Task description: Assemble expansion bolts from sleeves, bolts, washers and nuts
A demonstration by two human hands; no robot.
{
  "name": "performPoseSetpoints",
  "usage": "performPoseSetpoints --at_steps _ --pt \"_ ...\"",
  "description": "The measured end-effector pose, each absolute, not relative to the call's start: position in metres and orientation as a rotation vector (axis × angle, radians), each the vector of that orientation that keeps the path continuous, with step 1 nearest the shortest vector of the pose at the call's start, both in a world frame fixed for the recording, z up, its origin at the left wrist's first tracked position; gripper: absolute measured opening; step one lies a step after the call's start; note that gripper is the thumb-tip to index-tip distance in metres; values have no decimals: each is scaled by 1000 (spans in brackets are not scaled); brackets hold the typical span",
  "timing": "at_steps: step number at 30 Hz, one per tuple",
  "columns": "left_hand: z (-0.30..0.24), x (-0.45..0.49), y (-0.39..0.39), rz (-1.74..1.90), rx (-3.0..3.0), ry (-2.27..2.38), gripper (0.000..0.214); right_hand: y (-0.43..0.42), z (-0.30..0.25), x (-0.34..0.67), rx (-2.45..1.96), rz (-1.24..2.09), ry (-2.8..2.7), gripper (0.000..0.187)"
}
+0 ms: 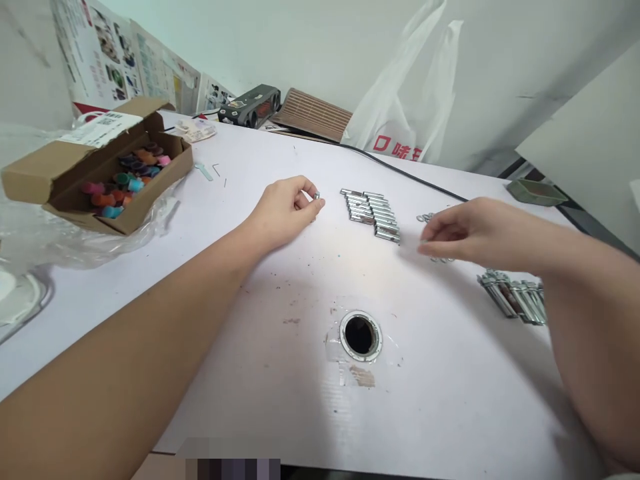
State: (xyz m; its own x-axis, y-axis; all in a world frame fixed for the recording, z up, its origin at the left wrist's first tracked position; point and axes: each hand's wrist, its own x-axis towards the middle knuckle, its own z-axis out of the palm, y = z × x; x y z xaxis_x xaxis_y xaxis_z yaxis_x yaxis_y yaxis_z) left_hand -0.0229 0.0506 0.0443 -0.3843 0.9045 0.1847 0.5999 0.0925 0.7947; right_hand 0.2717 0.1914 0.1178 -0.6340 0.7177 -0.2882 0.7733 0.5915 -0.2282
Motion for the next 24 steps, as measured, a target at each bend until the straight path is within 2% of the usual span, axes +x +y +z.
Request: performPoseSetpoints --at_steps 3,6,9,13,15,18,24 --pt "44 -23 50 1211 1472 2002 18 162 96 246 976 -770 2699 34" --pt "42 -22 50 1222 1481 1979 15 154 86 236 925 -784 2713 35" --pt "41 -23 51 1193 1488 1990 14 168 96 244 1097 -694 2715 38" --pt "41 -23 53 1095 1492 2023 14 211 108 272 1612 -281 2478 31" --pt "41 -24 53 1056 1484 2027 18 234 103 284 1717 -176 2321 34" --pt "40 -25 53 1046 1475 2023 21 253 89 293 1686 -318 2312 36" --pt "38 -18 52 1031 1546 1930 24 251 83 289 1716 -488 2371 24"
